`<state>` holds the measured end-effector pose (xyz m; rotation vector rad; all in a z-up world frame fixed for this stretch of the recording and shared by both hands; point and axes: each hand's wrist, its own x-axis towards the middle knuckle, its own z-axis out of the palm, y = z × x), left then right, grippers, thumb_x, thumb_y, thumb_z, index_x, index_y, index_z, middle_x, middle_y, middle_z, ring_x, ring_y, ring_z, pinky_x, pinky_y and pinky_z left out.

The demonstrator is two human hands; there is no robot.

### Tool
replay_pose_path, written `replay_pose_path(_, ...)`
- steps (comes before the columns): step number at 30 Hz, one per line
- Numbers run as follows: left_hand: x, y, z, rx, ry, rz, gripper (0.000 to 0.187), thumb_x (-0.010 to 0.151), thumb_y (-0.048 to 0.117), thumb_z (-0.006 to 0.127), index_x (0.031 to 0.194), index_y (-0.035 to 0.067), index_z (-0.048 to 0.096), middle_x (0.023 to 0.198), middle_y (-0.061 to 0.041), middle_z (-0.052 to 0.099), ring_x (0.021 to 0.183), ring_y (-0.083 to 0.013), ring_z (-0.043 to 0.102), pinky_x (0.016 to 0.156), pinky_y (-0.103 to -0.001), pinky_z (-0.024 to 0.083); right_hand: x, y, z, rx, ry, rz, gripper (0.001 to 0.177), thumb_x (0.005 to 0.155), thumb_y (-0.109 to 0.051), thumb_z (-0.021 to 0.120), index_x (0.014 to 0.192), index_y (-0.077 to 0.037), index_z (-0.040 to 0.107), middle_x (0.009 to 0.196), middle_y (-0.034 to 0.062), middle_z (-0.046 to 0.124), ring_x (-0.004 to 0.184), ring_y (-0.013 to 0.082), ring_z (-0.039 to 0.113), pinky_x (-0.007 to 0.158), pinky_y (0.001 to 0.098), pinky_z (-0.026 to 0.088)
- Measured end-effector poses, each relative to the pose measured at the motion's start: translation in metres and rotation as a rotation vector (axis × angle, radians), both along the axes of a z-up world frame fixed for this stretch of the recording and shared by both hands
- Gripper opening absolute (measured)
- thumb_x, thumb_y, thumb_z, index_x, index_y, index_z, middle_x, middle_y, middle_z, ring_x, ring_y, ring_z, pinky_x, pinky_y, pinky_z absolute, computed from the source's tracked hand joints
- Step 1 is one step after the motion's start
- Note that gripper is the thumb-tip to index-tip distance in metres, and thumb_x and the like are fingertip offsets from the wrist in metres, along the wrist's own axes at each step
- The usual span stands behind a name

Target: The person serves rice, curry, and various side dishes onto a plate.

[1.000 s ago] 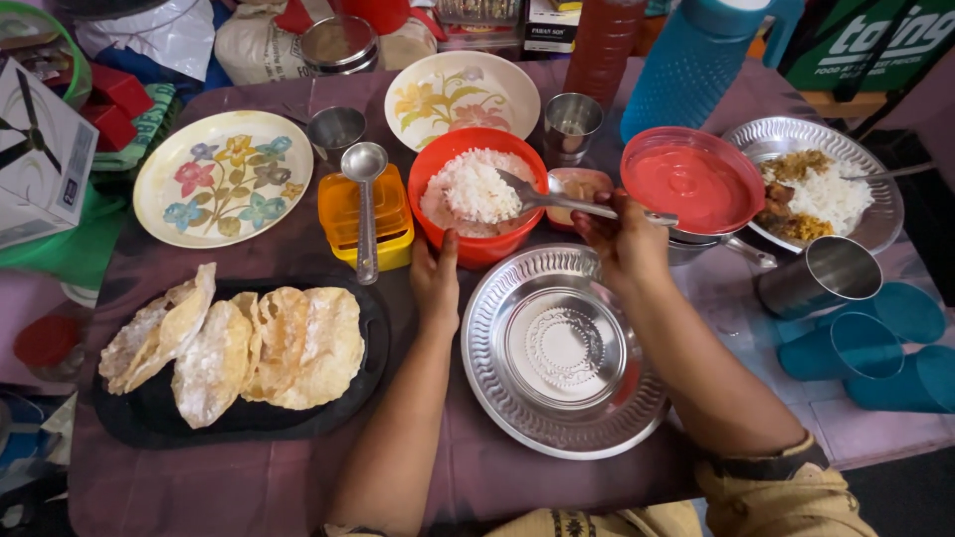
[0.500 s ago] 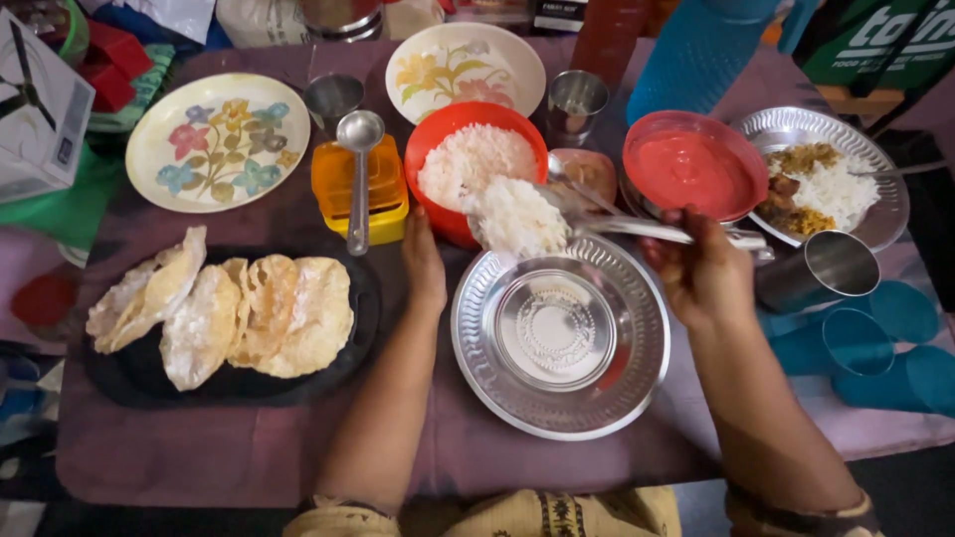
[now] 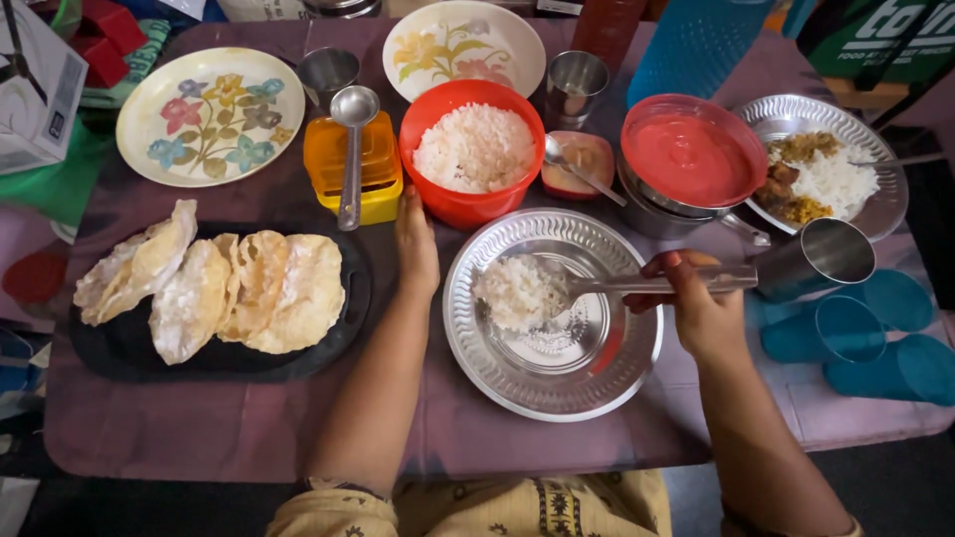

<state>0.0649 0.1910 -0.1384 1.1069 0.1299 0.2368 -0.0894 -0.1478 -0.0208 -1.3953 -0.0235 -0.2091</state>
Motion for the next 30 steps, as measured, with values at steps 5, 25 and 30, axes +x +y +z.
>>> replay_pose_path(5,-0.002,-0.001,0.006,0.021,-0.001,0.003,0.061,0.105,0.050,0.047,0.148,0.006,0.050,0.140,0.001,0.054,0.121,-0.0143,0.047,0.099,-0.029,0.037,-0.011,0.004,0.027,-0.263,-0.187,0.105,0.031,0.109,-0.017,0.053,0.098,0.009,0.067,0.081,0.0190,0.074,0.070,0.0256,0.074,0.067,0.0354,0.061)
replay_pose_path(25,-0.018,-0.014,0.034,0.198,-0.404,0.033,0.065,0.108,0.039,0.057,0.154,-0.002,0.036,0.153,-0.014,0.048,0.139,-0.0212,0.046,0.117,-0.034,0.035,0.054,0.010,0.040,0.272,-0.091,-0.267,0.021,0.109,-0.022,0.056,0.102,-0.003,0.061,0.095,0.0122,0.066,0.066,0.0284,0.065,0.059,0.0429,0.056)
replay_pose_path(30,-0.015,-0.011,0.032,0.213,-0.321,0.046,0.062,0.108,0.036,0.057,0.153,-0.003,0.041,0.151,-0.016,0.052,0.136,-0.0236,0.050,0.115,-0.035,0.038,0.077,0.041,0.068,0.327,-0.214,-0.114,0.022,0.111,-0.020,0.062,0.101,0.000,0.061,0.092,0.0115,0.064,0.075,0.0251,0.064,0.066,0.0408,0.057)
